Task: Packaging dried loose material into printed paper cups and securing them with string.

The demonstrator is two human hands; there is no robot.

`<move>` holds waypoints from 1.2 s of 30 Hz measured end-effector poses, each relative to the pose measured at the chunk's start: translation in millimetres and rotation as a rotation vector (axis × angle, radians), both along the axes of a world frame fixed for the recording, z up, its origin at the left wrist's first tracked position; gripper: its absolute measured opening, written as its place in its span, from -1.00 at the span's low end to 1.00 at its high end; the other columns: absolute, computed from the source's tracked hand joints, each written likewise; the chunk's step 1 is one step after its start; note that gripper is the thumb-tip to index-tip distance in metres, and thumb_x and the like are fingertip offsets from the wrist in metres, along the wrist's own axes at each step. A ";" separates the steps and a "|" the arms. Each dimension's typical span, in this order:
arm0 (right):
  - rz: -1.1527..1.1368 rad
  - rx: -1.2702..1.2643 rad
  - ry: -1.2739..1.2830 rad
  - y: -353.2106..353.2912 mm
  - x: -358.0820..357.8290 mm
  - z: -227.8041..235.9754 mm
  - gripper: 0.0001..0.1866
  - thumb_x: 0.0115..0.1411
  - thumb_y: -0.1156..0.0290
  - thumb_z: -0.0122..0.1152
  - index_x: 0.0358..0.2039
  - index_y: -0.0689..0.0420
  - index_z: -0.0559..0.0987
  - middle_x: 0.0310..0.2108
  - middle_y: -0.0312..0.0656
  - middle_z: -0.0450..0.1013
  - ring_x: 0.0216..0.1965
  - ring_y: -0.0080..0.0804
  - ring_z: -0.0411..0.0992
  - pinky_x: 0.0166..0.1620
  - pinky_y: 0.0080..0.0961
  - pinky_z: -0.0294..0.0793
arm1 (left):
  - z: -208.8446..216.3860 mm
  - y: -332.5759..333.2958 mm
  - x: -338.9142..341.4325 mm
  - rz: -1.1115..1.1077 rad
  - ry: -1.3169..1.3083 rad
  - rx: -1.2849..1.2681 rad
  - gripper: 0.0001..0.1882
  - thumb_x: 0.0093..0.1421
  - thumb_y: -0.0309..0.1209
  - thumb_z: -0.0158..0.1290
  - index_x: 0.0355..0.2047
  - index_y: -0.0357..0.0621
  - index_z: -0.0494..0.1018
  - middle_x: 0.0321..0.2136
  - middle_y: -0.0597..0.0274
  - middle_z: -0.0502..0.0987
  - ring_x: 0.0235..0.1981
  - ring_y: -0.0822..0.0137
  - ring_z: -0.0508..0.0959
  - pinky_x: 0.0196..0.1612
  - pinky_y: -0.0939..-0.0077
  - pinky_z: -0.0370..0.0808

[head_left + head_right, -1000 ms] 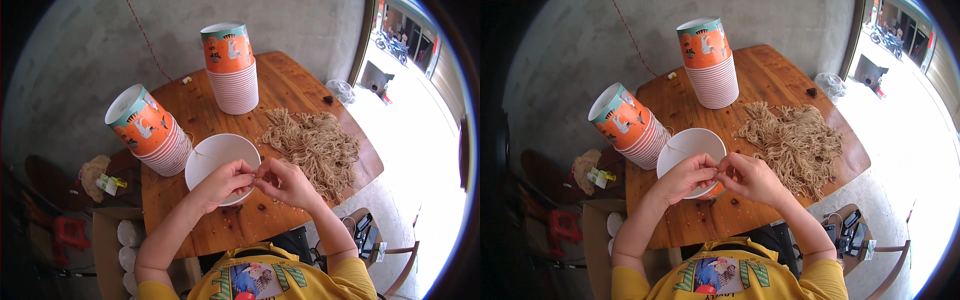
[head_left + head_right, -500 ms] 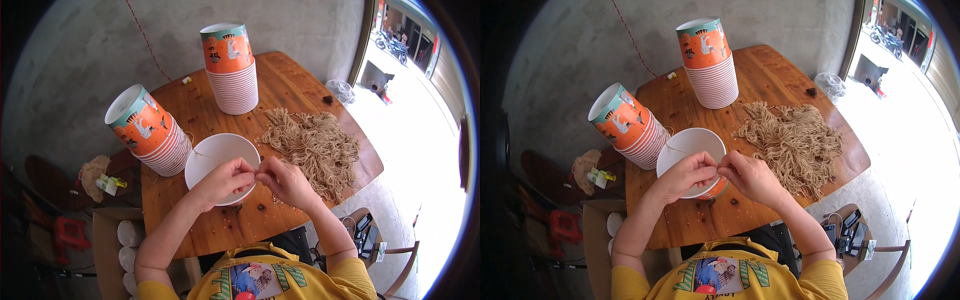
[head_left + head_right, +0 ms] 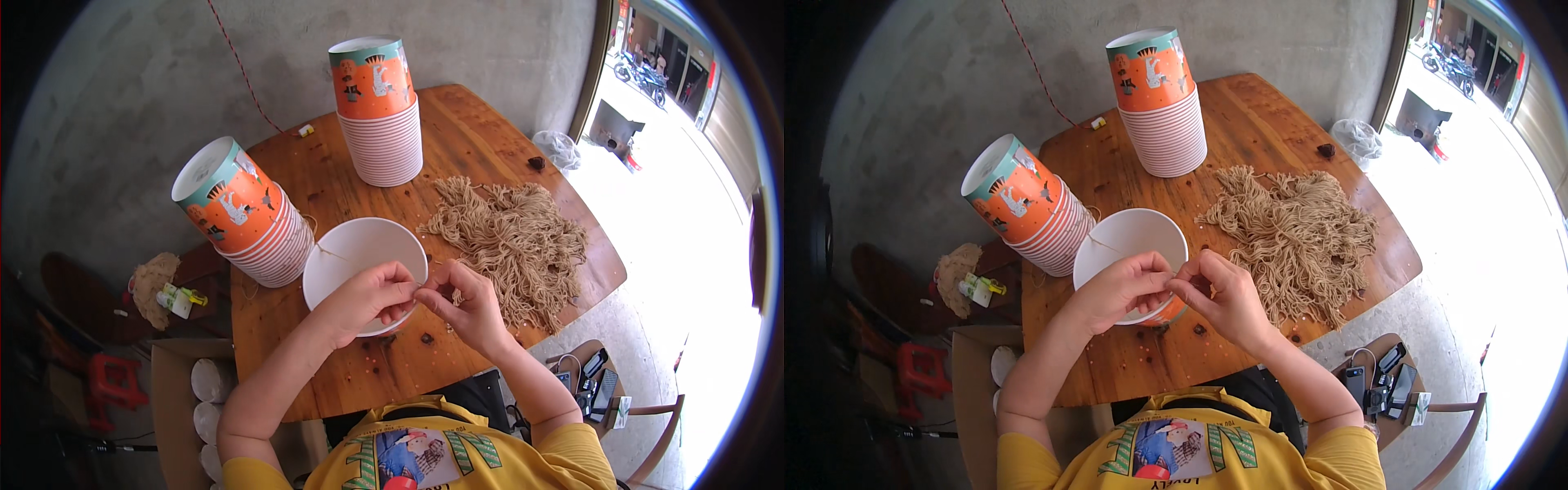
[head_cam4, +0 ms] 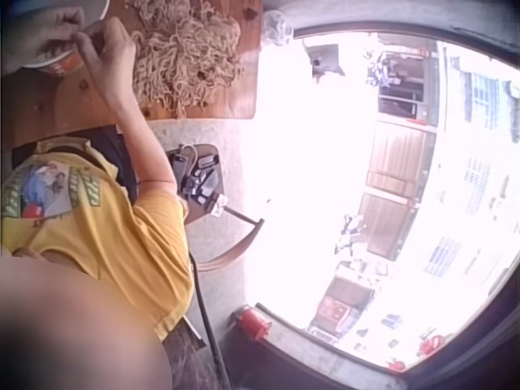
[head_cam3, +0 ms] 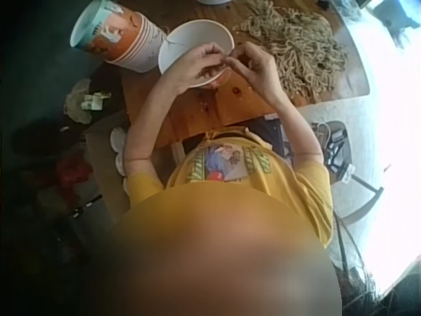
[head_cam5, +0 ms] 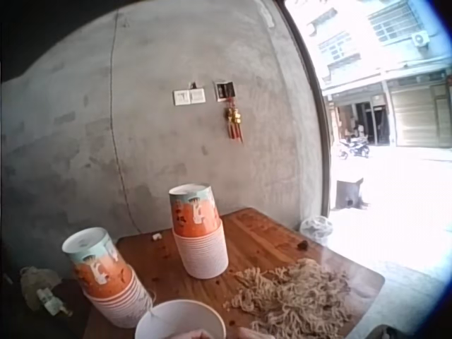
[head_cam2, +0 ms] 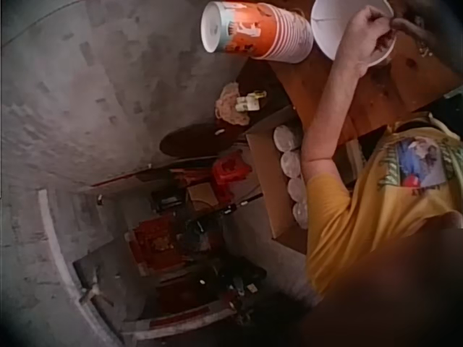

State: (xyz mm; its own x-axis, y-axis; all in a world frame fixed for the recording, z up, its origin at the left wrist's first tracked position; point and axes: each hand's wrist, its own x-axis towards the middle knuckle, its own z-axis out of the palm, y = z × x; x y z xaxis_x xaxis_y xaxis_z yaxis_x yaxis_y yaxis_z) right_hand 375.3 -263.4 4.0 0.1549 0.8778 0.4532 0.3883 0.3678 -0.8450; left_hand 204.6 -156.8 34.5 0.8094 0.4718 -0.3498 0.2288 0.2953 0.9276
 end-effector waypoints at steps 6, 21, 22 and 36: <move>-0.035 0.076 -0.036 -2.8 -12.7 -3.2 -0.85 0.08 0.47 0.39 -0.40 0.18 0.55 -0.45 -0.27 0.37 -0.53 -0.52 0.39 -0.47 -0.58 0.40 | 2.8 -1.1 -0.8 0.085 -0.087 -0.270 -0.87 0.34 -0.35 0.02 -0.26 -0.14 0.39 -0.38 0.31 0.47 -0.41 0.54 0.45 -0.36 0.68 0.44; 0.027 -0.088 0.038 -4.6 1.3 5.4 -0.80 0.15 0.43 0.32 -0.22 0.18 0.57 -0.47 -0.28 0.38 -0.51 -0.58 0.36 -0.41 -0.59 0.40 | 8.3 -5.5 -6.6 0.027 -0.060 -0.046 -0.86 0.26 -0.55 0.04 -0.18 -0.20 0.38 -0.31 0.29 0.46 -0.33 0.50 0.49 -0.18 0.63 0.49; 0.027 -0.099 -0.016 -4.7 1.5 6.9 -0.81 0.16 0.41 0.32 -0.23 0.18 0.58 -0.46 -0.27 0.39 -0.51 -0.56 0.36 -0.41 -0.59 0.41 | 7.8 -7.3 -6.5 0.025 -0.025 0.078 -0.83 0.25 -0.57 0.03 -0.15 -0.21 0.36 -0.29 0.29 0.45 -0.30 0.50 0.49 -0.15 0.63 0.49; -0.017 -0.116 -0.087 -4.8 -5.5 7.4 -0.87 0.14 0.44 0.31 -0.36 0.21 0.56 -0.45 -0.25 0.39 -0.52 -0.52 0.38 -0.43 -0.56 0.40 | -3.1 -24.7 -7.1 0.080 0.005 1.020 -0.81 0.14 -0.65 0.05 -0.24 -0.25 0.34 -0.17 0.14 0.26 -0.27 0.34 0.51 -0.16 0.46 0.51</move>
